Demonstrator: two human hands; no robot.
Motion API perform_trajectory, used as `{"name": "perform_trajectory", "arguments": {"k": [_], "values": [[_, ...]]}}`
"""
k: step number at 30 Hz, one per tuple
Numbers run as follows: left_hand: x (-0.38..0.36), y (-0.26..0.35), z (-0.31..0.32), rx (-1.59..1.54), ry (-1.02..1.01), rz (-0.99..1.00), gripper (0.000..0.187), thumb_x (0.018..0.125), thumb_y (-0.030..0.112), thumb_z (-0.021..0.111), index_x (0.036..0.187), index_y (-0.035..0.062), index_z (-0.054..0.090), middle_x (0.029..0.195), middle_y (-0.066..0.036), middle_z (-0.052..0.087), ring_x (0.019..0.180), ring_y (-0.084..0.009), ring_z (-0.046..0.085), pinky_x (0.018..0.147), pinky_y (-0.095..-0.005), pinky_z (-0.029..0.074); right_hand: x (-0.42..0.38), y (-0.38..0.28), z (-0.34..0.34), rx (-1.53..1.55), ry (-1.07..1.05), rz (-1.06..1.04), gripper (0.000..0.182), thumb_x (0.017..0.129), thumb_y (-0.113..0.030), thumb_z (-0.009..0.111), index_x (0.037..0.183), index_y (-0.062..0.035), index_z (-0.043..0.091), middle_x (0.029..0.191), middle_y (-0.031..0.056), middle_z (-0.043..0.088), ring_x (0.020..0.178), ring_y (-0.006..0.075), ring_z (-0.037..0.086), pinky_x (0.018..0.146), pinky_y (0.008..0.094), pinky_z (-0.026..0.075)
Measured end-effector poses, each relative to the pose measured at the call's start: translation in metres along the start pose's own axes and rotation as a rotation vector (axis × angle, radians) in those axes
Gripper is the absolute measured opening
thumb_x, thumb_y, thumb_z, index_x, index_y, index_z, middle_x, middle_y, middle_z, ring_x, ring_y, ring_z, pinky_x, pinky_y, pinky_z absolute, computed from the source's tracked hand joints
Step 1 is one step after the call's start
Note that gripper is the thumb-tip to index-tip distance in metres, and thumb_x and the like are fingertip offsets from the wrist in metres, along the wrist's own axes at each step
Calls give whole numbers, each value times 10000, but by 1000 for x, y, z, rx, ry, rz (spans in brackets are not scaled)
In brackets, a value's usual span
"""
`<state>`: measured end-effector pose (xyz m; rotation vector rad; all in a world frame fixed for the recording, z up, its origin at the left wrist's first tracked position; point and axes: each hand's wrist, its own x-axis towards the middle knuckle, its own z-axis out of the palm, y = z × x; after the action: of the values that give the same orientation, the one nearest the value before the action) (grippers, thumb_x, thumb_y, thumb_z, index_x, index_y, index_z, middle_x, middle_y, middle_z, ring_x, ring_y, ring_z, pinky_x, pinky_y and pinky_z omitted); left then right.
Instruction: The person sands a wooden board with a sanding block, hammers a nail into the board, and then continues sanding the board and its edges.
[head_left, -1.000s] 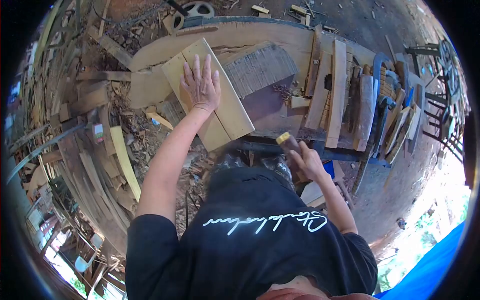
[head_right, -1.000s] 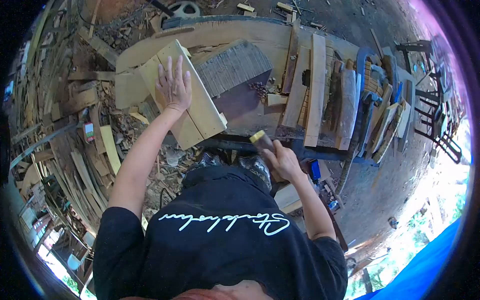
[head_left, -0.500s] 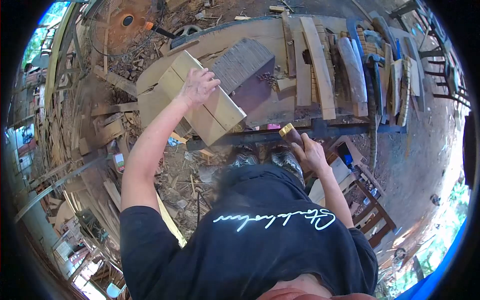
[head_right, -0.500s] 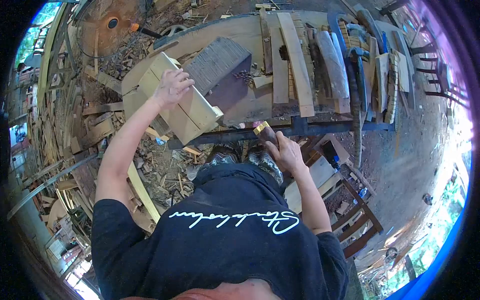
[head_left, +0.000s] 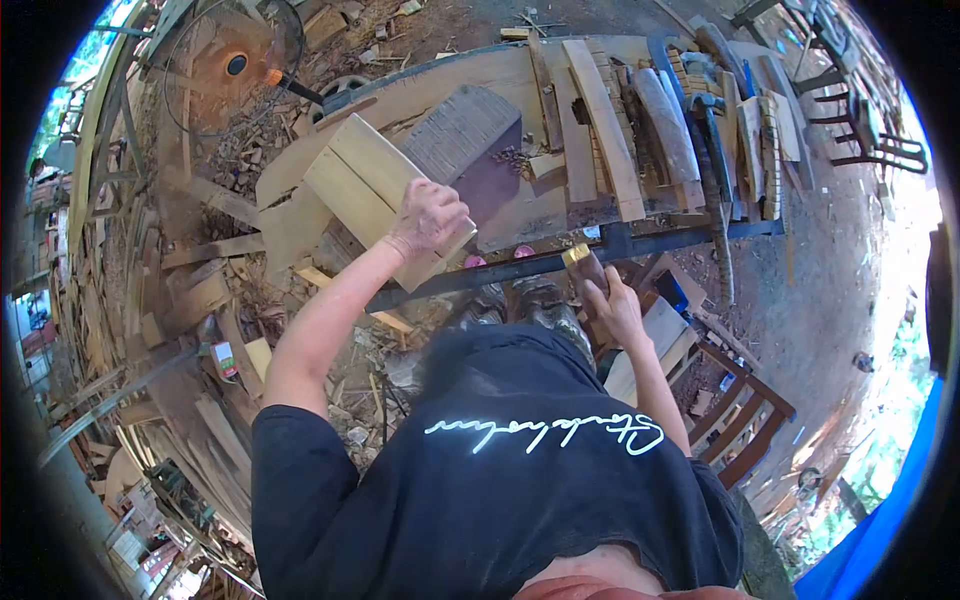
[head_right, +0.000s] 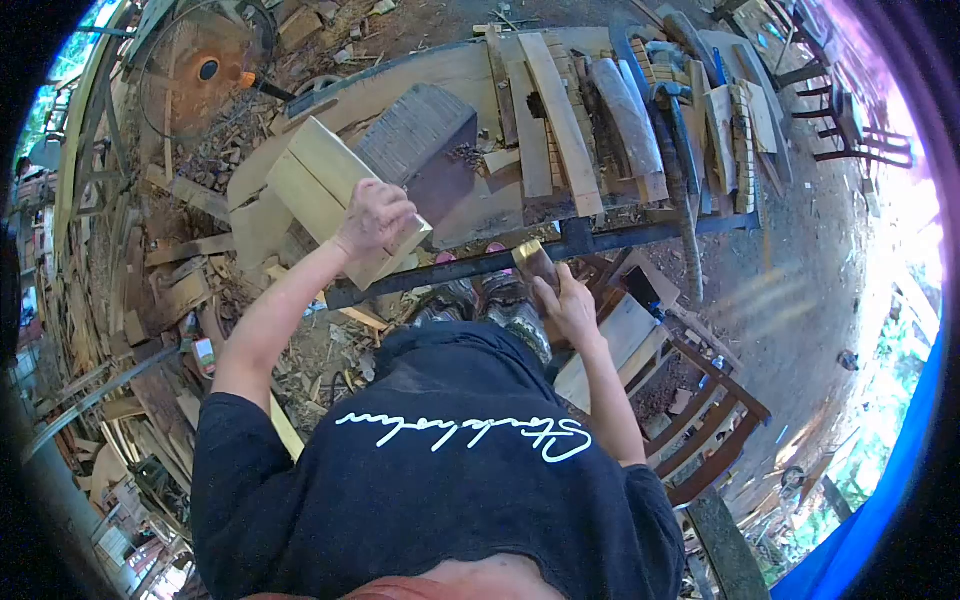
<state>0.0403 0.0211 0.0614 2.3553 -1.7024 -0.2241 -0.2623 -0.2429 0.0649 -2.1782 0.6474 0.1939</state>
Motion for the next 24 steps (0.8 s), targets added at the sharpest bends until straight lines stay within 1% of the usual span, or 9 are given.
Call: {"name": "perform_trajectory", "arguments": {"k": [2, 4, 5, 7, 10, 14, 19, 21, 24], "values": [[-10, 1, 11, -80, 147, -98, 257, 908, 274, 611, 1140, 175, 658, 1159, -32, 615, 1144, -222, 549, 1018, -449, 348, 15, -15, 20, 84, 21, -12, 386, 956, -401, 591, 1068, -39, 518, 897, 286, 652, 852, 483, 634, 714, 514, 486], [-19, 11, 23, 48, 462, -551, 395, 919, 344, 598, 1276, 175, 613, 1345, -108, 532, 1249, -309, 483, 1052, -518, 310, 35, -41, 37, 206, 38, -48, 389, 964, -407, 579, 1069, -38, 513, 903, 297, 647, 872, 496, 626, 727, 515, 482], [-22, 14, 28, 45, 470, -564, 395, 919, 344, 598, 1276, 175, 613, 1345, -108, 532, 1249, -309, 483, 1052, -518, 310, 47, -58, 44, 232, 31, -77, 390, 969, -409, 572, 1069, -37, 508, 900, 301, 643, 879, 502, 622, 733, 517, 480], [-26, 19, 38, 102, 481, -888, 578, 949, 411, 559, 1468, 189, 438, 1517, -181, 340, 1391, -394, 319, 1110, -568, 237, 75, -79, 65, 272, 24, -111, 398, 969, -409, 573, 1073, -33, 497, 889, 308, 636, 880, 511, 617, 731, 525, 475], [-20, 21, 53, 125, 491, -971, 672, 961, 469, 506, 1537, 184, 309, 1576, -236, 224, 1449, -445, 199, 1136, -610, 161, 115, -111, 83, 304, -10, -162, 404, 971, -406, 573, 1083, -27, 491, 879, 317, 630, 881, 521, 610, 731, 526, 473], [-8, 25, 51, 66, 440, -1091, 712, 965, 518, 447, 1549, 152, 270, 1594, -279, 157, 1474, -461, 129, 1138, -639, 100, 137, -131, 93, 244, -59, -208, 428, 962, -408, 591, 1080, -11, 485, 894, 325, 629, 912, 526, 603, 743, 533, 470], [3, 27, 40, 90, 358, -1173, 718, 962, 495, 458, 1560, 160, 244, 1599, -277, 147, 1475, -459, 125, 1139, -640, 99, 153, -136, 92, 92, -140, -239, 424, 948, -393, 612, 1052, -6, 475, 946, 322, 640, 904, 511, 605, 725, 541, 471], [0, 32, 38, 40, 335, -1148, 709, 963, 474, 463, 1561, 166, 240, 1600, -274, 147, 1476, -458, 121, 1139, -638, 94, 192, -137, 109, -79, -119, -623, 426, 939, -387, 624, 1074, -12, 475, 916, 309, 644, 883, 503, 610, 723, 546, 471], [-2, 33, 41, 37, 365, -1155, 709, 960, 452, 479, 1564, 174, 231, 1606, -265, 132, 1480, -453, 109, 1141, -633, 85, 212, -188, 108, 20, -185, -393, 423, 933, -380, 634, 1073, -12, 480, 898, 304, 640, 859, 504, 610, 713, 548, 471]]}}
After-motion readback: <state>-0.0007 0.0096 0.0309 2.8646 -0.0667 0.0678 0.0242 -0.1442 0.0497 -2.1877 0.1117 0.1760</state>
